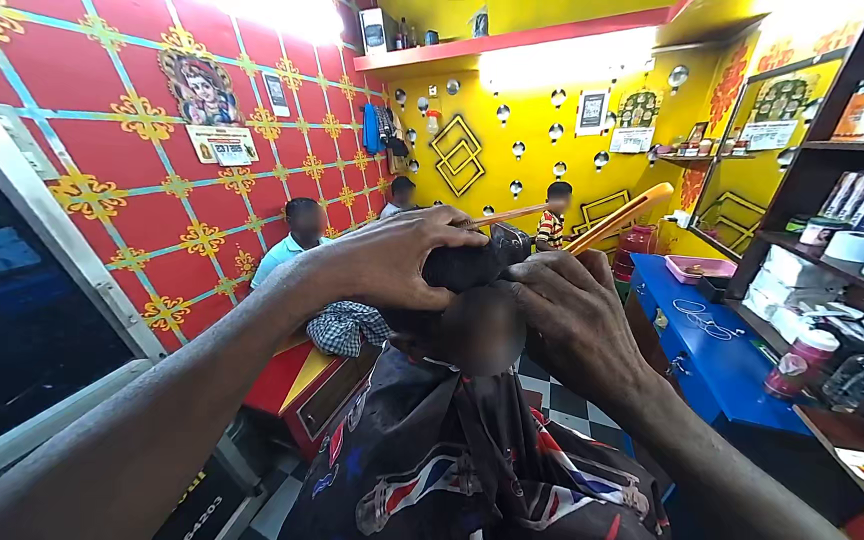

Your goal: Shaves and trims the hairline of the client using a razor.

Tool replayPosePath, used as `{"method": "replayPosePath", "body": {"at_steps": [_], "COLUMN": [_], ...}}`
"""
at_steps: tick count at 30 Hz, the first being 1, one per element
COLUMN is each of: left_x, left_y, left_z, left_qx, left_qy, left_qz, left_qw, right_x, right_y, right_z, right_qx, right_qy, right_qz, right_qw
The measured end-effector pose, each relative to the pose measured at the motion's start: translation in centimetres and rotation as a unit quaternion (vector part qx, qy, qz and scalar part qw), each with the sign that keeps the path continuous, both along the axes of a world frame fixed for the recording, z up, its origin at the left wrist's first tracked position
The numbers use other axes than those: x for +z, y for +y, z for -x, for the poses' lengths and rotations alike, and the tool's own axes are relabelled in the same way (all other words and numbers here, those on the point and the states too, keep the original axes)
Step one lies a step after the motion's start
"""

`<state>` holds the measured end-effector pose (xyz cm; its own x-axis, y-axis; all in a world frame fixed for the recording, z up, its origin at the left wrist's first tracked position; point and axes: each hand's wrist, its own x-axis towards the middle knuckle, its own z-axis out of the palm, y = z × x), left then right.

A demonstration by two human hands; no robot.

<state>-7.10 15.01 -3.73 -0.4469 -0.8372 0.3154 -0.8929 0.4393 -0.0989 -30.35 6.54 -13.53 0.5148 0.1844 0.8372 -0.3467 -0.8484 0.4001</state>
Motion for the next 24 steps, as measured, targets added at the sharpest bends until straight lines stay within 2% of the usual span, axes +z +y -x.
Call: {"method": "replayPosePath", "body": {"at_steps": [8,24], "left_x": [0.0,0.1], "left_y": [-0.2,-0.6], "left_z": [0.1,0.0], "left_qx": [-0.002,-0.004], "left_qy": [0.008,0.012], "left_qz": [-0.003,-0.003], "left_qw": [1.000,1.000], "right_x": [1.2,1.6], "right_y": [0.3,-0.5], "right_z": [0.3,-0.2], "right_qx": [-0.011,-0.008], "right_qy": [0.057,0.078], "right_qz": [-0.041,-0.022], "right_qw": [0.997,0.997]}}
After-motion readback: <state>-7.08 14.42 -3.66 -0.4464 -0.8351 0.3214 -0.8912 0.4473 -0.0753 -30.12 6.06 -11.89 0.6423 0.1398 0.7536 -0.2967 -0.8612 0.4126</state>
